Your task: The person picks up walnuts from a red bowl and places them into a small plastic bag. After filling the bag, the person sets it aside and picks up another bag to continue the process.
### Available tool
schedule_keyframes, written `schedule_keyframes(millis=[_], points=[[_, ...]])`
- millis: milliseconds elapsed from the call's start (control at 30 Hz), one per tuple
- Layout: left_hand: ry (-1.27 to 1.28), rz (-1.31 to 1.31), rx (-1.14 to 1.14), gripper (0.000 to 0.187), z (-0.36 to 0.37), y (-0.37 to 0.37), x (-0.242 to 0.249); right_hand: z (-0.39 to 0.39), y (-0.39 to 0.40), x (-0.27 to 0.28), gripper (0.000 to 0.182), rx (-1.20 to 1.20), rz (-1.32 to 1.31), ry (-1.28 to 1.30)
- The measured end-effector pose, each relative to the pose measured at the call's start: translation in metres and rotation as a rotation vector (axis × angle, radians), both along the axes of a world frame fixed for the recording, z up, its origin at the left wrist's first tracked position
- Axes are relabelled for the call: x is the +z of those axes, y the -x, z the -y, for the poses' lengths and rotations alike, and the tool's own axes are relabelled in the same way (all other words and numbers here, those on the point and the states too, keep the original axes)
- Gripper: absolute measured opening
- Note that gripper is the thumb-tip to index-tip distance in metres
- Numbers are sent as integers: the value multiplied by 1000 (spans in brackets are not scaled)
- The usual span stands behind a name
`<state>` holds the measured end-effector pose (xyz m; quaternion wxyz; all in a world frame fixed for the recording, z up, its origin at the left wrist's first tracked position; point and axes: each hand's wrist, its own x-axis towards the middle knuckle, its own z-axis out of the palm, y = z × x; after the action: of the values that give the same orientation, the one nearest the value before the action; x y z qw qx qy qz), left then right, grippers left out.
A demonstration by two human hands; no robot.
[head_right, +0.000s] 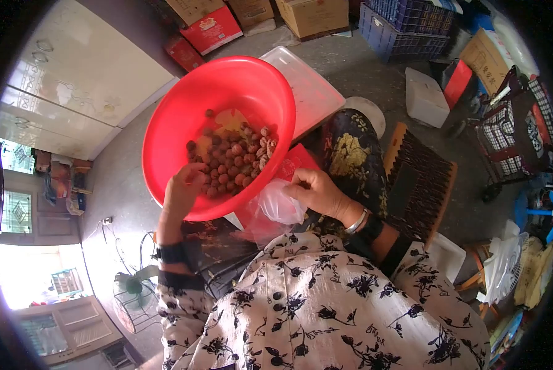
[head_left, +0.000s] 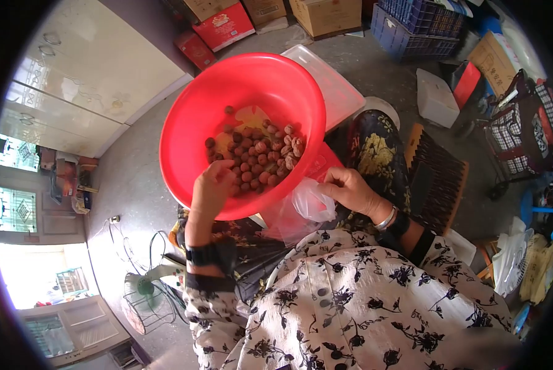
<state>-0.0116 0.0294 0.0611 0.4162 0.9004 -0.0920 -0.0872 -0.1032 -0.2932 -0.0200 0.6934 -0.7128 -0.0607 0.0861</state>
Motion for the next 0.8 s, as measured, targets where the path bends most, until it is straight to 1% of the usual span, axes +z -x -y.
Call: schedule_keyframes(millis=[67, 100, 167, 200, 267, 400, 467, 500, 567, 600, 667, 800], points=[[-126, -55, 28, 34, -33, -27, -38, 0, 0, 0, 19, 2, 29, 13], [-127, -53, 27, 34, -39, -33, -43, 0, 0, -1, 19, 6, 54, 30], [-300, -188, -39, 43, -48, -42, -53, 1, -1, -3, 19, 5, 59, 42], [-300, -186, -37, 43, -53, -45, -64, 0, -1, -4, 19, 5, 65, 55], [-492, -268, -223, 45, -60, -52, -87, 0, -2, -6, 20, 4, 70, 53], [-543, -250, -247, 41, -57, -54, -101, 0, -3, -5, 21, 7, 68, 59], [-660, -94, -327, 40, -58, -51, -108, 0, -3, -3, 21, 3, 53, 71], [-660, -93, -326, 40, -59, -54, -110, 0, -3, -2, 21, -2, 37, 81], [-496, -288, -476, 39, -60, -64, -113, 0, -3, 0, 21, 8, 28, 83], [-496, -287, -477, 39, -57, -62, -110, 0, -3, 0, 21, 16, 19, 85], [-463, -380, -386, 38, -51, -55, -103, 0, -3, 1, 21, 15, 27, 92], [-488, -392, -380, 39, -44, -53, -93, -1, -4, -3, 21, 5, 67, 83]])
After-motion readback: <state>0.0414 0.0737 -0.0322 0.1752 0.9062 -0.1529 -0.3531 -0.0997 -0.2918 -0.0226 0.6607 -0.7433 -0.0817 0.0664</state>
